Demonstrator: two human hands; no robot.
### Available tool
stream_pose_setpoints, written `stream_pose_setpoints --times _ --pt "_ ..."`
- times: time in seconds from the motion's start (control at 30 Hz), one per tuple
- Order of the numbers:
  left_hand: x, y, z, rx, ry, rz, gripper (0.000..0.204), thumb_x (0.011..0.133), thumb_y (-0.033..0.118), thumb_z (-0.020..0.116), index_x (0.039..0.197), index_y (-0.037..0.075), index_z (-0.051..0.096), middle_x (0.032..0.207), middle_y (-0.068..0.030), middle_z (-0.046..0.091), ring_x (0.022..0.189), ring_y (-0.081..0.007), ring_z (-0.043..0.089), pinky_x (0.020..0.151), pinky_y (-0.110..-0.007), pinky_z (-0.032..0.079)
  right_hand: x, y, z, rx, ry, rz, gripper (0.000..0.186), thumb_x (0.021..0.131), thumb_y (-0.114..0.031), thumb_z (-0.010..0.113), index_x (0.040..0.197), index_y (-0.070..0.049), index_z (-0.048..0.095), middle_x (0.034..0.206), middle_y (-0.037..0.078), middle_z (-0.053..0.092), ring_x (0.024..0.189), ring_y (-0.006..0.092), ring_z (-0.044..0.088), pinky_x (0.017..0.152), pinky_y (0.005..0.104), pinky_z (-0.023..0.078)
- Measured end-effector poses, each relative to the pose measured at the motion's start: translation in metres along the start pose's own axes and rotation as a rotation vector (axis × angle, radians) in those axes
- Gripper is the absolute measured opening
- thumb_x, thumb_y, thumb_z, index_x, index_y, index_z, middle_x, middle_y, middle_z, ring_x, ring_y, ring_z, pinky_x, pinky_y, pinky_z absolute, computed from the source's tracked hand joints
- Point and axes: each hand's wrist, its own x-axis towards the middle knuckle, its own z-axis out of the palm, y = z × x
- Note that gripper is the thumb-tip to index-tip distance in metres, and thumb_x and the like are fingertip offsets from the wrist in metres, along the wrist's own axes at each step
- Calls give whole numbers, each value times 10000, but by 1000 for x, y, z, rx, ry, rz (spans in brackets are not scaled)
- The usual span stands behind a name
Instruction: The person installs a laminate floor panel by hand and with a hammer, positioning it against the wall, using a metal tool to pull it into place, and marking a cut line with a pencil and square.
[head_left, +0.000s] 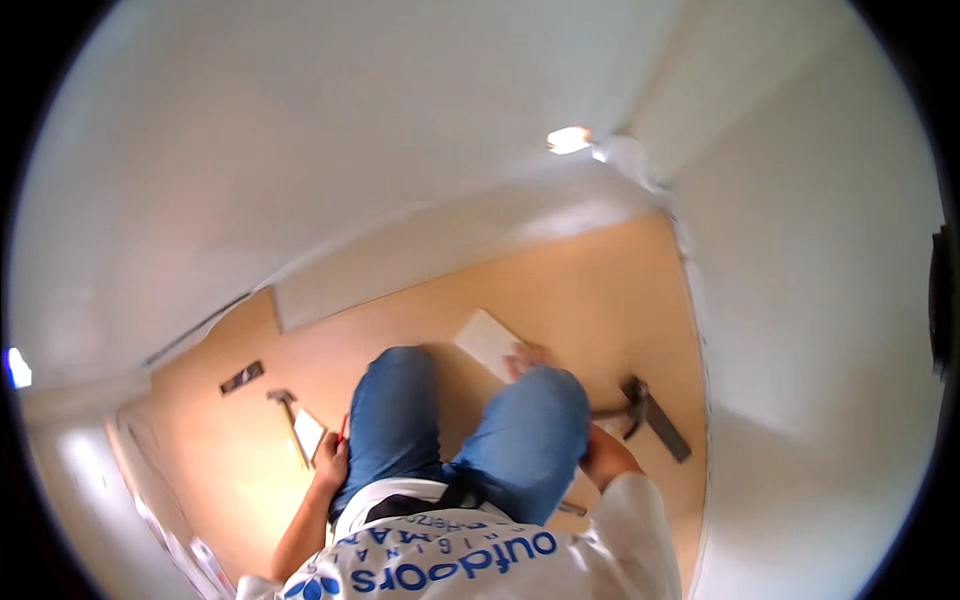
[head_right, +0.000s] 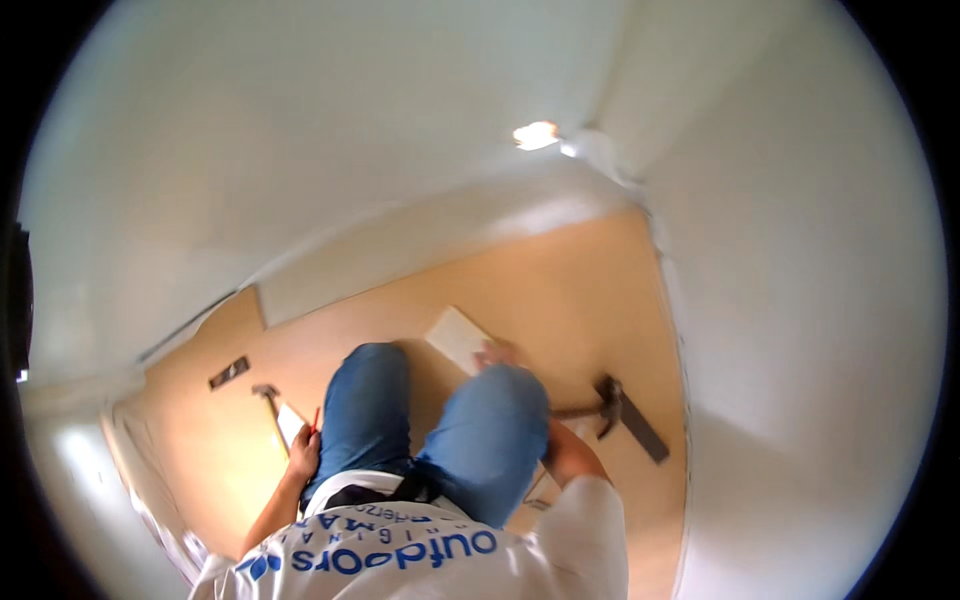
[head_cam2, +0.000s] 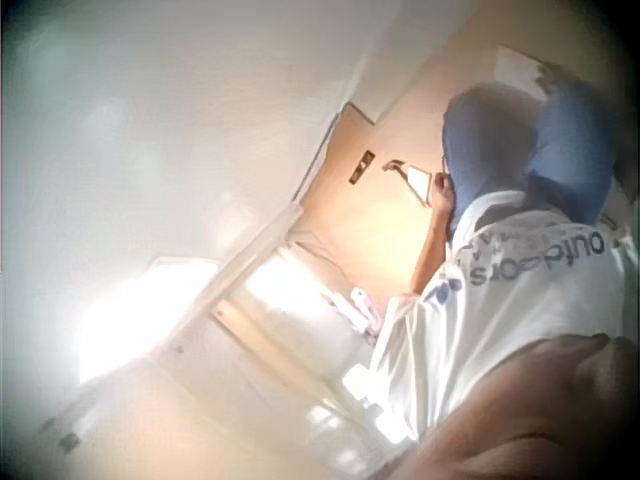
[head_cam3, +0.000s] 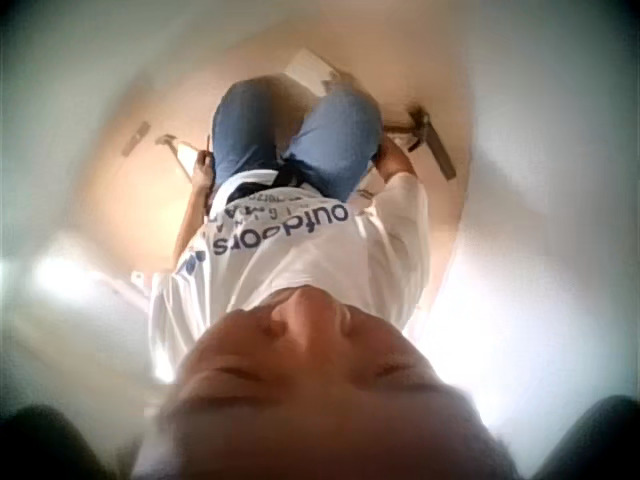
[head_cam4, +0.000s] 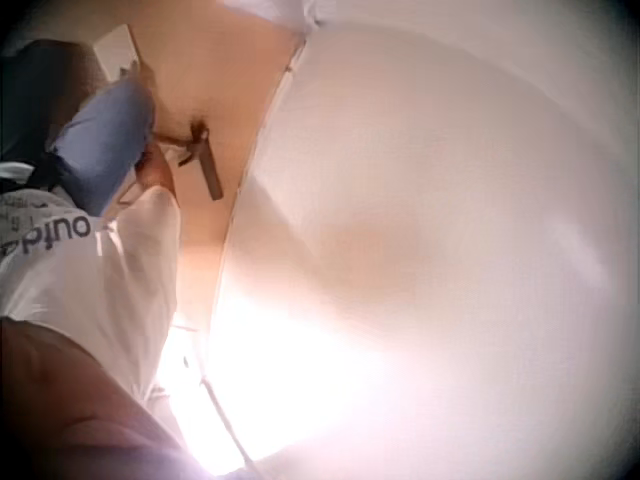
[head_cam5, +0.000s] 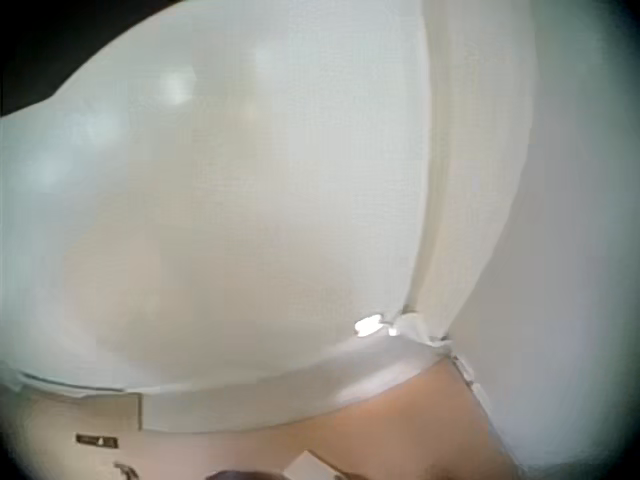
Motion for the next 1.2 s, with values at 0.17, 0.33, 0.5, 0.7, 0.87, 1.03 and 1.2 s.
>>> stream_pose_setpoints --times 0.17,0.33,0.5,0.7,0.87,1.03,1.2 --pt "13 19 1 -15 -9 -41 328 1008 273 555 1114 -20 659 998 -271 712 959 -373 703 875 -431 539 -75 62 1 371 61 725 561 989 -373 631 1471 -99 547 1471 243 533 1348 441 519 1071 562 469" --pt "-3 -10 3 -65 40 -62 387 1037 360 570 1134 3 681 969 -285 715 945 -428 704 856 -463 545 -133 85 -20 362 -47 713 532 987 -353 627 1444 -87 569 1435 247 558 1321 438 540 1061 557 477" --pt "-62 -87 22 -364 271 -236 447 1056 420 520 1128 13 690 984 -243 734 942 -412 707 845 -478 543 -163 63 -26 287 -241 447 504 986 -333 623 1417 -74 590 1399 251 583 1293 434 561 1050 553 484" --pt "-144 -160 55 -527 555 -504 408 1030 400 550 1120 28 689 992 -232 727 965 -380 699 862 -468 539 -137 50 -35 136 -449 184 472 984 -309 619 1385 -60 615 1356 256 612 1260 431 587 1037 547 494" --pt "-199 -194 136 -698 862 -607 328 988 337 634 1023 26 732 968 -208 730 908 -357 706 818 -451 546 -51 63 -41 -41 -574 -23 447 982 -289 615 1358 -48 636 1321 259 637 1232 428 608 1027 542 502" --pt "-265 -159 164 -1077 1188 -745 273 976 305 686 1017 37 724 819 -87 660 754 -207 613 705 -355 500 88 79 -58 -286 -603 -140 424 981 -269 612 1331 -35 657 1285 263 661 1204 424 629 1016 538 509" --pt "-275 -169 136 -1016 1655 -770 231 1029 247 672 1037 18 700 751 10 596 697 -87 551 646 -275 465 339 42 -90 -545 -321 -120 402 979 -249 608 1304 -23 678 1249 267 686 1177 421 650 1006 533 517"
